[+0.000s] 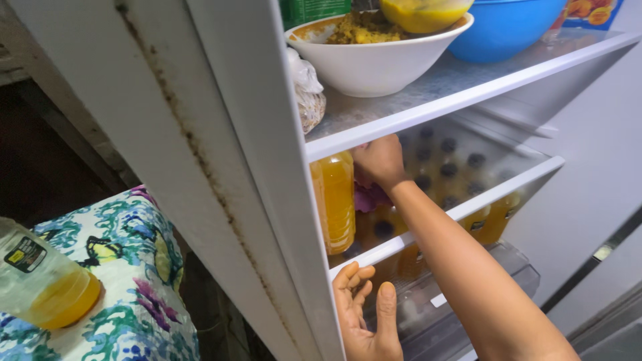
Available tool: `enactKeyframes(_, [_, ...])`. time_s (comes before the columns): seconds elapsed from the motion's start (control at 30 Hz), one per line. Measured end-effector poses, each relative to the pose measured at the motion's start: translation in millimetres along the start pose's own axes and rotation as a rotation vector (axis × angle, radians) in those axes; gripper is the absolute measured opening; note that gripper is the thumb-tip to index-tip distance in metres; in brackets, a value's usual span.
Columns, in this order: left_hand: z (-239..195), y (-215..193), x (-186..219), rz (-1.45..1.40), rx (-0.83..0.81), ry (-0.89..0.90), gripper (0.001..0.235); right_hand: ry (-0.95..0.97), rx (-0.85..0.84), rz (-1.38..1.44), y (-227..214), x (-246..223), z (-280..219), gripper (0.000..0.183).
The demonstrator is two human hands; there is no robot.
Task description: The person wipes the exterior of orange juice bottles with a pink cloth, then places them into the refrigerator. They remove several plastic bags of vegetables from the bottom drawer, wipe the drawer interior with a purple cloth, and return the vegetables. The person continues wiping the drawer and refrigerator interior.
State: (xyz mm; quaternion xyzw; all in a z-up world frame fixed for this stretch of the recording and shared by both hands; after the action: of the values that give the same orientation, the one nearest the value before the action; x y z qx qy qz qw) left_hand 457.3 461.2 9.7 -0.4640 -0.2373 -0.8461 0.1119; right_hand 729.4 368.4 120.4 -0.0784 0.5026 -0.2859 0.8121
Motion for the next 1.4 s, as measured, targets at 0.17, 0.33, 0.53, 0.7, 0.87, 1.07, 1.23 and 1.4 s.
enactKeyframes(0.17, [4,-2,-1,0.005,0.06,0.054,0.059,-0.067,-0.138,0.175,32,-2,18,0.023])
enactKeyframes(0.33, [4,-6,0,-0.023,0.104,0.096,0.059,0.138,-0.33,0.27,58,10,20,0.019])
enactKeyframes(0.53, [4,-6,-1,0.016,0.143,0.051,0.059,0.266,-0.434,0.661,69,-12,12,0.031])
enactKeyframes(0.7, [3,-11,6,0.095,0.102,0.174,0.049,0.269,-0.559,0.764,82,-39,4,0.032])
enactKeyframes(0.87, [3,-12,5,0.123,0.154,0.161,0.047,0.25,-0.579,0.779,84,-48,4,0.033])
enactKeyframes(1.07, [7,-13,15,0.135,0.105,0.186,0.047,0.223,-0.558,0.691,65,-33,-7,0.034])
enactKeyframes(1.23, [6,-10,20,0.068,0.019,0.188,0.047,-0.078,-0.171,0.083,-4,-43,-11,0.03])
enactKeyframes(1.4, [2,2,26,-0.22,-0.07,-0.035,0.055,0.376,-0.231,0.57,-92,-29,-81,0.021])
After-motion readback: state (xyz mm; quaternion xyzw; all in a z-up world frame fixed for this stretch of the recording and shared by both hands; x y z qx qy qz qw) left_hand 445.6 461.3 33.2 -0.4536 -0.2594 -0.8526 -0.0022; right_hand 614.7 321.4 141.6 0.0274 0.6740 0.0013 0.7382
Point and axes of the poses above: each hand's wrist, its own z-axis towards the middle knuckle, its own y-axis out of the palm, x = y × z, the point moved 7 cm from there along z, towards the middle knuckle, and after that the axes turned 8 degrees about y, right-handed, at the moved point
